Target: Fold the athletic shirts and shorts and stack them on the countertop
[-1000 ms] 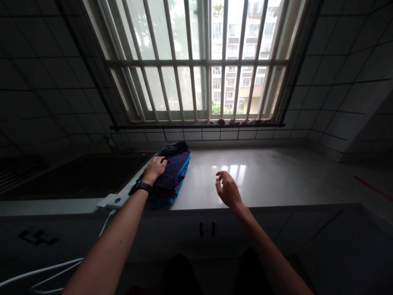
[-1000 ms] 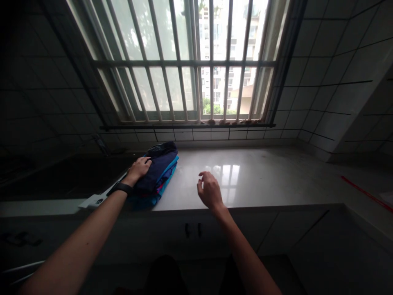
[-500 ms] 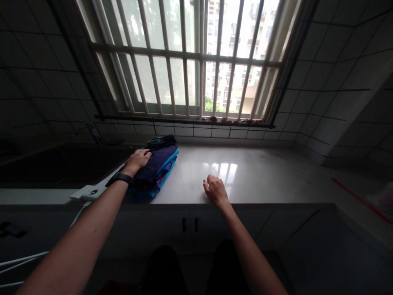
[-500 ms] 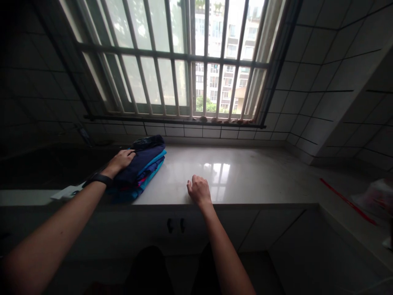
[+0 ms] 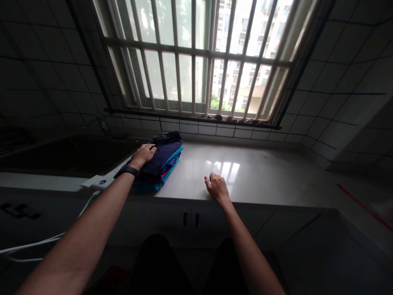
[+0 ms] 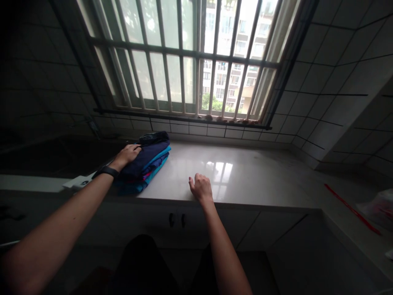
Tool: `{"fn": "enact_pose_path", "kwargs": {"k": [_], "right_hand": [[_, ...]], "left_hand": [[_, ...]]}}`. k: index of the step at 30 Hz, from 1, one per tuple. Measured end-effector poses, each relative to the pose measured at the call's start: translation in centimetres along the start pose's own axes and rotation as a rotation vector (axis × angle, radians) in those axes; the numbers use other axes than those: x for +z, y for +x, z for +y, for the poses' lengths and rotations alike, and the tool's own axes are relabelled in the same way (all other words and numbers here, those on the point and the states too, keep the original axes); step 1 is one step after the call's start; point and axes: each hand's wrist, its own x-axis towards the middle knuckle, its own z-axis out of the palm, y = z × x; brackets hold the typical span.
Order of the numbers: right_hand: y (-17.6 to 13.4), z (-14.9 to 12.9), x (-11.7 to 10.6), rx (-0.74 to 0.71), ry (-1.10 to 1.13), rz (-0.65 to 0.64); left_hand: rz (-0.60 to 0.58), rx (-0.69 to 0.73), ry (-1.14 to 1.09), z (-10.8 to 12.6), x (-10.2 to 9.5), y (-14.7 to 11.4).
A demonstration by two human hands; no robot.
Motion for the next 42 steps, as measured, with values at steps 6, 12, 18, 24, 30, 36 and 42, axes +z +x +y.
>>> {"fn": "enact_pose_path", "kwargs": {"k": [6, 12, 18, 24, 30, 36, 42], "right_hand": [[0.0, 0.1, 0.0, -0.002, -0.011, -0.001], [0.1, 0.1, 0.1, -0.010, -0.021, -0.012], [0.1, 0.2, 0.1, -0.010, -0.016, -0.014], [0.1, 0.3, 0.2, -0.010, -0.019, -0.011], [0.2, 0.3, 0.4, -0.019, -0.029, -0.018], [0.3, 0.2, 0.4, -0.022, -0.026, -0.022], [0.3, 0.2, 0.4, -0.025, -0.008, -0.016]], "left_hand": [[-0.032, -0.017, -0.015, 0.1, -0.1, -0.1], [-0.035, -0.021, -0.027, 0.0, -0.1, 0.0], [-0.040, -0.018, -0.026, -0.3, 0.0, 0.4], [-0.030, -0.013, -0.019, -0.9, 0.5, 1.3], [-0.025, -0.001, -0.013, -1.2, 0.7, 1.6], [-0.025, -0.018, -0.004, -1.3, 0.7, 1.6], [-0.019, -0.013, -0.002, -1.3, 0.7, 1.8]]}}
